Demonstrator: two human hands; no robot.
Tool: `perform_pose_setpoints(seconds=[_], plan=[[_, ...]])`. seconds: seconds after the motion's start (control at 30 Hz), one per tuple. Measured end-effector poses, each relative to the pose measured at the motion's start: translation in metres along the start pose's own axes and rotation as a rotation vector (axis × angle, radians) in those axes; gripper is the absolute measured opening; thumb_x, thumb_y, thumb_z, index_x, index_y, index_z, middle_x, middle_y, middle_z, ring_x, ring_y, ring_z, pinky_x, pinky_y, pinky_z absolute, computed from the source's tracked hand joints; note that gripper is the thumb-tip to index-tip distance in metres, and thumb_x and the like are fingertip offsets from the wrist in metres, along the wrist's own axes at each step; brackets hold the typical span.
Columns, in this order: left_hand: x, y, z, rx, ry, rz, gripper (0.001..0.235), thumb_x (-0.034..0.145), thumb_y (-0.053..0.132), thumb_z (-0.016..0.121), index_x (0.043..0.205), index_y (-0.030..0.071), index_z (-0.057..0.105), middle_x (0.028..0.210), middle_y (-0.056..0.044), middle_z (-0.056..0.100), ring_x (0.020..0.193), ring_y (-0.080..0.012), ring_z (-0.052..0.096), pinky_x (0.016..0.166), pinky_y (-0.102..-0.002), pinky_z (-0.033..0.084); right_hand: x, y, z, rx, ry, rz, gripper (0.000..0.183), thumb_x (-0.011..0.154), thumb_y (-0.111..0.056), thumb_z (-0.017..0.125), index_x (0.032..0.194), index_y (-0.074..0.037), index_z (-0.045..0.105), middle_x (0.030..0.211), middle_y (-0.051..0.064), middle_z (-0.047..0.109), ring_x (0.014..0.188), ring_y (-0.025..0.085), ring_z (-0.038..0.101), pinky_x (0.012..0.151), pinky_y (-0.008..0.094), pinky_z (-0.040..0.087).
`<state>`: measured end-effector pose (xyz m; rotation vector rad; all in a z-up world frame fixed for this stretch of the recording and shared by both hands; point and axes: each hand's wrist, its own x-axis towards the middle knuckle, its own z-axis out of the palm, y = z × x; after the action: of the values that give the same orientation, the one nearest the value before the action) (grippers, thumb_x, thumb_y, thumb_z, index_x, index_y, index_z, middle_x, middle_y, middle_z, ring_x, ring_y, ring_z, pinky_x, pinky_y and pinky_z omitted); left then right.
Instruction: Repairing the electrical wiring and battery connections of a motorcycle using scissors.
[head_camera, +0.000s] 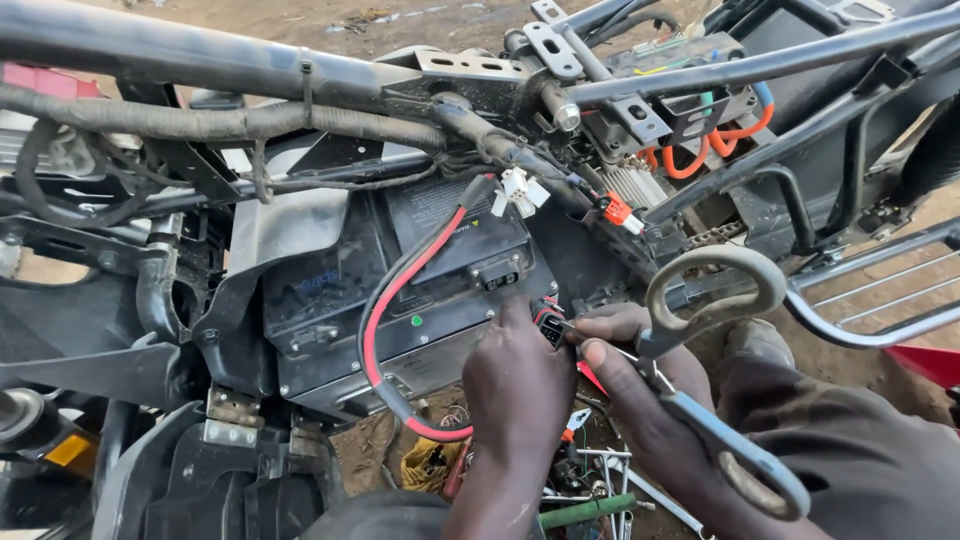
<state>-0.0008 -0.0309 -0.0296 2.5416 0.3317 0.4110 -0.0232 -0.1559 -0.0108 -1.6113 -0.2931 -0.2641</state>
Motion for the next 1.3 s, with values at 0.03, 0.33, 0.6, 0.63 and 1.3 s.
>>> perform_pose_setpoints(seconds=[0.03, 0.33, 0.6, 0.63, 1.3], plan=[[-0.001, -0.001, 0.002, 0.0, -0.001, -0.001, 0.039, 0.081, 0.032, 0.074, 0.108, 0.008, 0.06, 0.087, -0.019, 0.071, 0.077, -0.0478, 0.067, 0.061, -0.06, 0.051, 0.0, 0.001, 0.0, 0.0, -0.001, 0.001, 0.02, 0.094, -0.022, 0.065, 0.104, -0.008, 0.074, 0.11, 0.006, 0.072, 0.107, 0.015, 0.067, 0.093, 0.03, 0.052], [0.002, 0.005, -0.005, -0.032, -0.097, -0.086, 0.041, 0.085, 0.037, 0.067, 0.118, 0.014, 0.062, 0.091, -0.019, 0.074, 0.08, -0.0494, 0.069, 0.066, -0.06, 0.052, 0.001, 0.004, -0.001, -0.201, 0.012, -0.117, 0.021, 0.095, -0.023, 0.064, 0.105, -0.009, 0.076, 0.111, 0.005, 0.075, 0.107, 0.017, 0.07, 0.095, 0.032, 0.052], [0.002, 0.005, -0.006, -0.111, -0.093, -0.097, 0.032, 0.086, 0.036, 0.065, 0.109, 0.014, 0.067, 0.087, -0.02, 0.074, 0.079, -0.049, 0.068, 0.066, -0.059, 0.05, 0.0, 0.002, 0.003, -0.043, 0.012, -0.099, 0.018, 0.095, -0.016, 0.065, 0.105, -0.006, 0.075, 0.108, 0.006, 0.072, 0.11, 0.017, 0.066, 0.1, 0.032, 0.048], [0.002, 0.004, -0.004, -0.111, -0.092, -0.097, 0.032, 0.086, 0.036, 0.065, 0.109, 0.014, 0.067, 0.087, -0.02, 0.074, 0.079, -0.049, 0.068, 0.066, -0.059, 0.05, -0.001, 0.006, 0.002, -0.043, 0.012, -0.099, 0.018, 0.095, -0.016, 0.065, 0.105, -0.006, 0.075, 0.108, 0.006, 0.072, 0.11, 0.017, 0.066, 0.1, 0.032, 0.048], [0.007, 0.014, -0.03, -0.162, -0.271, -0.242, 0.041, 0.079, 0.038, 0.066, 0.111, 0.012, 0.066, 0.095, -0.022, 0.074, 0.091, -0.0496, 0.067, 0.071, -0.059, 0.051, -0.008, -0.014, 0.012, 0.131, 0.047, -0.121, 0.018, 0.095, -0.009, 0.062, 0.108, 0.0, 0.068, 0.117, 0.018, 0.071, 0.118, 0.026, 0.07, 0.106, 0.036, 0.057]])
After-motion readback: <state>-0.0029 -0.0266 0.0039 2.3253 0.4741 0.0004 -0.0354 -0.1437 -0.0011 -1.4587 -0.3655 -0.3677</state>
